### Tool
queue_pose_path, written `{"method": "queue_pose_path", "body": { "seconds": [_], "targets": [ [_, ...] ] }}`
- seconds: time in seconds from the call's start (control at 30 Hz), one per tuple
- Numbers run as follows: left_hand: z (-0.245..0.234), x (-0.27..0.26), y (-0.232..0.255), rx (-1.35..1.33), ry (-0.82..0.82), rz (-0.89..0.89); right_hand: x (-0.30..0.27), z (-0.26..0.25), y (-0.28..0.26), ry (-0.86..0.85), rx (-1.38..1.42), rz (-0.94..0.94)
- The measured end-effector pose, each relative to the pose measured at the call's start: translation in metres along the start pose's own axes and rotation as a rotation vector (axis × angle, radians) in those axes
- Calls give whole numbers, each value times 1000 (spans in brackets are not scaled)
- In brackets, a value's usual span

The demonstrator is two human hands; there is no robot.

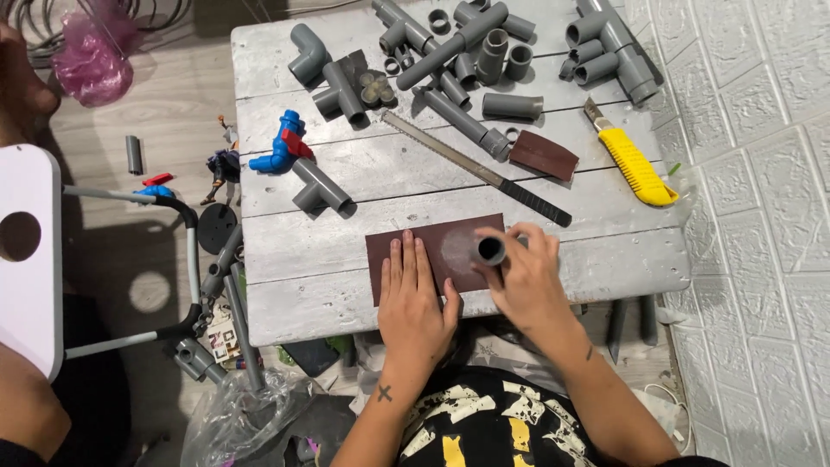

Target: Sanding and filing the ends of PVC pipes to prepare them for assembly using sandpaper, a file, and a hacksaw blade.

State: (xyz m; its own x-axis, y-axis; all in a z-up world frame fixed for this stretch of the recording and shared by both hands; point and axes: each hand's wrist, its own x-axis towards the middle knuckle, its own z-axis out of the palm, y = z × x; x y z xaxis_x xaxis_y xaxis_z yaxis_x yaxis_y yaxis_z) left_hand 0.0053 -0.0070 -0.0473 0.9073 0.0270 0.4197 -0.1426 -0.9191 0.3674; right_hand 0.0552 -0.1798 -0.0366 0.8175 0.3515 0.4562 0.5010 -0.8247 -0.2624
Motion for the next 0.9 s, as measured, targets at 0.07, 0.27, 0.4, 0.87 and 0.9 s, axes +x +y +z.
{"method": "queue_pose_path", "body": {
  "seconds": [0.07,0.27,0.4,0.87,0.9],
  "targets": [
    [0,0,2,-1,-4,0,1,2,-7,-11,68,-14],
    [-41,25,-12,-144,151,97,58,-36,-15,-353,365,-73],
    [-26,33,-72,104,426,266,107,-58,-10,-358,319,-274],
    [-58,188,-50,-645,-32,485,180,-74,26,103,659,-317],
    [-57,191,-50,-827,-50,422,182,-73,29,178,635,-278]
  ]
}}
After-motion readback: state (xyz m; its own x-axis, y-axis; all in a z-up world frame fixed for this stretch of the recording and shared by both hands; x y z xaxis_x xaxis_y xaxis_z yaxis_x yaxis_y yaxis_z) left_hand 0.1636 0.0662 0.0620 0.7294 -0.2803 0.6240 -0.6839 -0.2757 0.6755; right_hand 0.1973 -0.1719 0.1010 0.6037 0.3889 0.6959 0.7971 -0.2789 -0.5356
